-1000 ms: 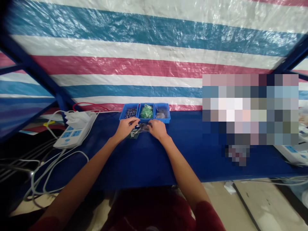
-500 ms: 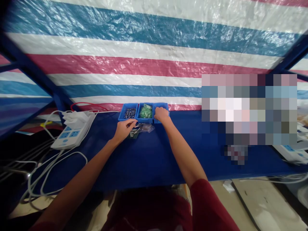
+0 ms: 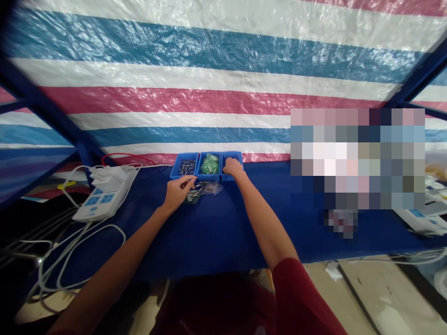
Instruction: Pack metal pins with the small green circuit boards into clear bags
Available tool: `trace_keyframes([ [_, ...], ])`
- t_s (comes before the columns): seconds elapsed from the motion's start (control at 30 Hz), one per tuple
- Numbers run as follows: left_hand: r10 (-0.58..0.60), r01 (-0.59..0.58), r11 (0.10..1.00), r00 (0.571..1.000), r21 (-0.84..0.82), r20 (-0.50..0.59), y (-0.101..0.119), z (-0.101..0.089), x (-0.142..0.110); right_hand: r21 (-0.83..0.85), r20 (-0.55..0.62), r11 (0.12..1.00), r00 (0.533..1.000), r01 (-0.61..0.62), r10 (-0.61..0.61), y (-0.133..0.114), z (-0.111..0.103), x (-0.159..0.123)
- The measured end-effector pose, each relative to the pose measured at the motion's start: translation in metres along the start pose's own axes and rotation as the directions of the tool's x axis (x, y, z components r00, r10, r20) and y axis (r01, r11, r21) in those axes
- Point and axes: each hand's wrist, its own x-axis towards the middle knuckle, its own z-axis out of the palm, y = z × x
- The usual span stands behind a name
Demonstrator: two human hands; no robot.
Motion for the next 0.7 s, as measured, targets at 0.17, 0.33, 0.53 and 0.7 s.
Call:
trace_keyframes([
  [0.17,-0.008,0.009,1.0,1.0,-0.007,0.011,0.0,0.0,-0.001,0.013,0.004,1.0,1.0,0.0,0.0,-0.001,0.002,0.003],
  [0.33,-0.006,0.006,1.0,1.0,-0.003,0.029,-0.001,0.001,-0.002,0.031,-0.007,0.999,1.0,-0.011,0.011,-0.004,0.003,0.006],
  [0.53,0.013,-0.013,1.0,1.0,0.0,0.028,-0.001,0.0,-0.002,0.059,-0.002,0.997,0.999,-0.044,0.044,-0.003,0.002,0.005],
  [0.7,0.012,-0.012,1.0,1.0,0.008,0.021,0.0,0.001,-0.002,0.128,-0.151,0.991,0.987,-0.039,0.058,0.0,-0.018,-0.001],
])
